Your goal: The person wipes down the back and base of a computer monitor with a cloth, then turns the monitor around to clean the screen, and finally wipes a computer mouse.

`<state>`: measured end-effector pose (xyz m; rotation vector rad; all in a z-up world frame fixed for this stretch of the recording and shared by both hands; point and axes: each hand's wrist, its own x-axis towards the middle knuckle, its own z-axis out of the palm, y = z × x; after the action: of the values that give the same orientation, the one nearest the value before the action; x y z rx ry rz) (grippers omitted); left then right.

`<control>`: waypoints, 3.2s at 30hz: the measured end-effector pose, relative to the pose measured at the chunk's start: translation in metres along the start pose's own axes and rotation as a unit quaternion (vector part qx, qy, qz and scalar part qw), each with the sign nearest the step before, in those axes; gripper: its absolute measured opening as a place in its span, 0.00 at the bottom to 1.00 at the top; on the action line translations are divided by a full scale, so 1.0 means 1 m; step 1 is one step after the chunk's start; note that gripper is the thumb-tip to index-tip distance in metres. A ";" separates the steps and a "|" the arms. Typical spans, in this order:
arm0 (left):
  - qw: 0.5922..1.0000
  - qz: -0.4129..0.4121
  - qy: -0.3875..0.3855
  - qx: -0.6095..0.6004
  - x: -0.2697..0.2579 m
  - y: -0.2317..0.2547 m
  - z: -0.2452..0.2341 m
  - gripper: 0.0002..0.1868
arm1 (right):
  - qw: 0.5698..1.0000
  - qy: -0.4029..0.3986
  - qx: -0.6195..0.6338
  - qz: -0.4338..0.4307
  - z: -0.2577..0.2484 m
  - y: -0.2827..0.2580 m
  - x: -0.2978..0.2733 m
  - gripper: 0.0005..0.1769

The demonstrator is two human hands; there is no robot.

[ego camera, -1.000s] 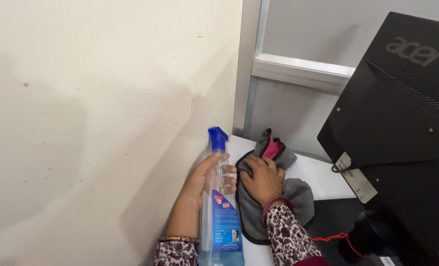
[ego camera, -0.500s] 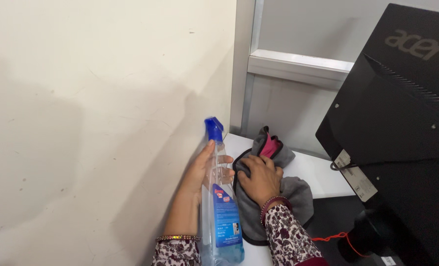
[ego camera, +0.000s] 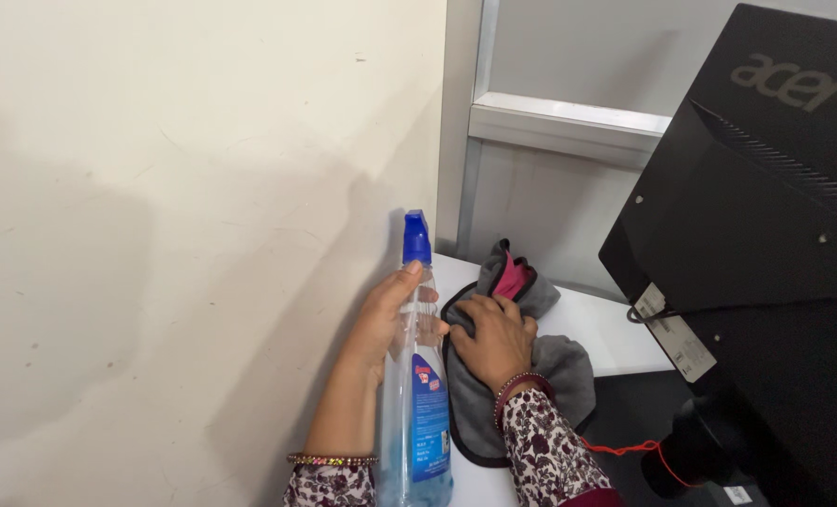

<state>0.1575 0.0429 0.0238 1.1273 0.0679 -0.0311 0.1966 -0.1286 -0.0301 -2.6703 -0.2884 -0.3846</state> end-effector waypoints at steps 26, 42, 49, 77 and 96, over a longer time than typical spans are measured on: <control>0.994 0.031 -0.004 0.103 -0.036 0.056 0.009 0.28 | 0.984 -0.140 -0.106 -0.038 0.044 -0.019 0.118 0.28; 0.995 0.001 0.012 0.103 -0.046 0.058 0.012 0.34 | 0.978 -0.132 -0.164 -0.010 -0.007 0.050 0.024 0.35; 0.994 0.009 0.009 0.106 -0.047 0.061 0.014 0.38 | 0.972 -0.149 -0.180 0.031 0.002 0.022 0.067 0.33; 0.995 -0.005 -0.013 0.098 -0.043 0.056 0.005 0.33 | 0.963 -0.159 -0.124 -0.179 0.007 -0.001 0.008 0.37; 0.994 -0.013 -0.008 0.106 -0.044 0.060 0.008 0.31 | 0.973 -0.157 -0.165 0.050 0.032 -0.020 0.095 0.32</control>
<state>0.1175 0.0605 0.0843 1.3382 0.0660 -0.0713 0.2875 -0.0830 -0.0208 -3.0570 -0.1940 0.0303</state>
